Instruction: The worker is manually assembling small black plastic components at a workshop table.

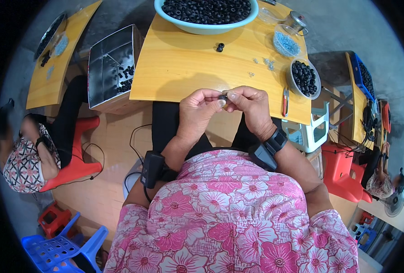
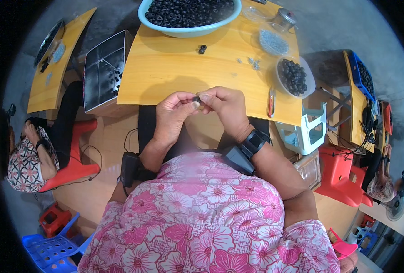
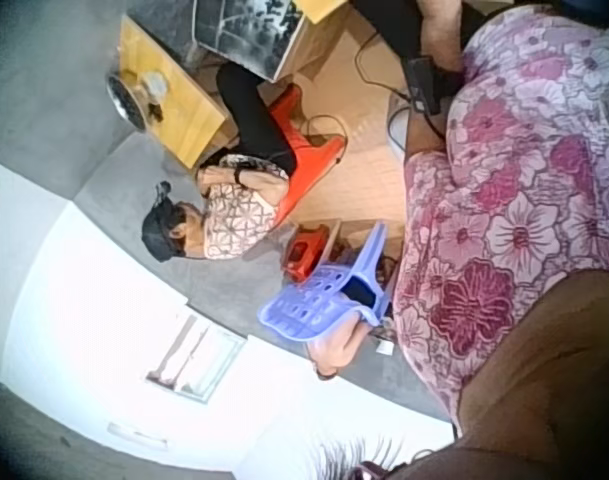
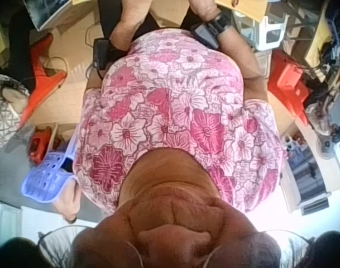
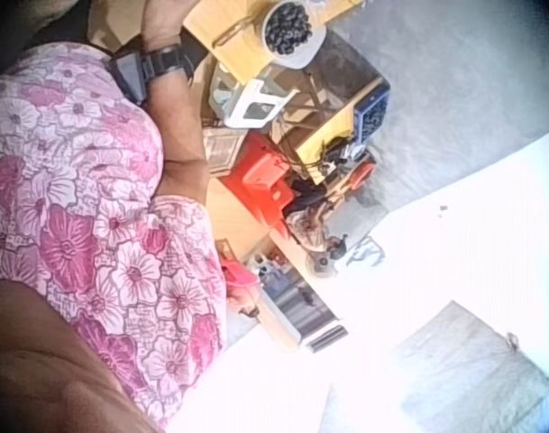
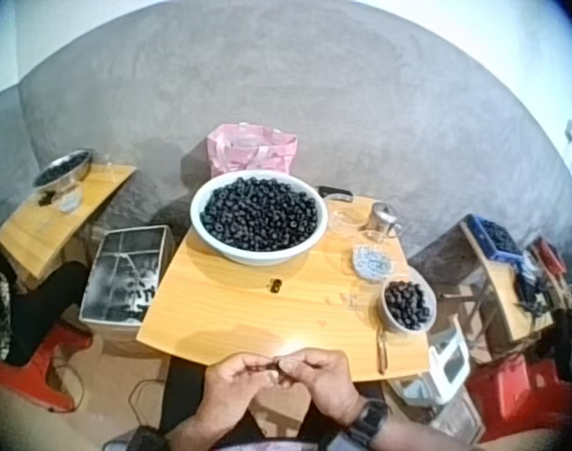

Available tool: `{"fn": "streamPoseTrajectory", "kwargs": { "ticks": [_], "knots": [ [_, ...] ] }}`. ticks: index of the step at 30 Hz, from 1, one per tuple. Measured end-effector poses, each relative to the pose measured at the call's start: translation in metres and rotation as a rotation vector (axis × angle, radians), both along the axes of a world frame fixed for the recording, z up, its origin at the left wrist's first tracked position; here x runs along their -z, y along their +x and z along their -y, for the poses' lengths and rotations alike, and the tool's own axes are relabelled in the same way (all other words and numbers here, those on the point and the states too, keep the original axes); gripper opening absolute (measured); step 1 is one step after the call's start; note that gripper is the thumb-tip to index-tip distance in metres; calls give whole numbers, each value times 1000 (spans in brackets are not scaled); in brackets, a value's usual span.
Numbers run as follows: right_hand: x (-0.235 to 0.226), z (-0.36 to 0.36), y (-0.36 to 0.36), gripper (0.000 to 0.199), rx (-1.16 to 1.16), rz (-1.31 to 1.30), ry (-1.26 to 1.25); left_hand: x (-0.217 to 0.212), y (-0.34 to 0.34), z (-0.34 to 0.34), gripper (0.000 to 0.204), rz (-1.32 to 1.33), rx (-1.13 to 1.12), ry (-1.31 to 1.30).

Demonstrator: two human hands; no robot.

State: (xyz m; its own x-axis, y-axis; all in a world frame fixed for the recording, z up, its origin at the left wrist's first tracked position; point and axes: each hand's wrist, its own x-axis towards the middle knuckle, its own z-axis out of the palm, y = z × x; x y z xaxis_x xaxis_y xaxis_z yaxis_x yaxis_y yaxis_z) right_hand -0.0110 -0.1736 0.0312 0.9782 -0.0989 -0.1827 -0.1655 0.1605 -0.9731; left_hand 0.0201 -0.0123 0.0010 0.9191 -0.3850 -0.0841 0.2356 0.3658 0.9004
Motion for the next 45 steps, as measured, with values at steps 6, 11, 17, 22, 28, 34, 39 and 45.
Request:
{"fn": "streamPoseTrajectory", "kwargs": {
  "ticks": [6, 11, 17, 22, 28, 34, 39, 45],
  "knots": [
    [3, 10, 4, 15, -79, -177, 207, 2, 4, -4, 17, 98, 15, 81],
    [6, 18, 4, 17, -175, -228, 335, 1, 5, -5, 19, 101, 44, 59],
    [11, 24, 6, 33, -333, -243, 453, 1, 7, -4, 18, 178, 64, 73],
    [7, 27, 5, 29, -387, -277, 463, 2, 12, -5, 21, 262, 82, 93],
    [4, 25, 2, 29, -379, -212, 441, 4, 12, -3, 19, 276, 97, 70],
    [3, 24, 0, 28, -355, -222, 453, 3, 10, -1, 18, 184, 149, -8],
    [-7, 11, -1, 26, -297, -154, 297, 11, 11, -1, 39, 181, 206, -42],
    [2, 15, -4, 20, -320, 154, -169, -1, 2, 8, 52, 127, 203, -71]
  ]
}}
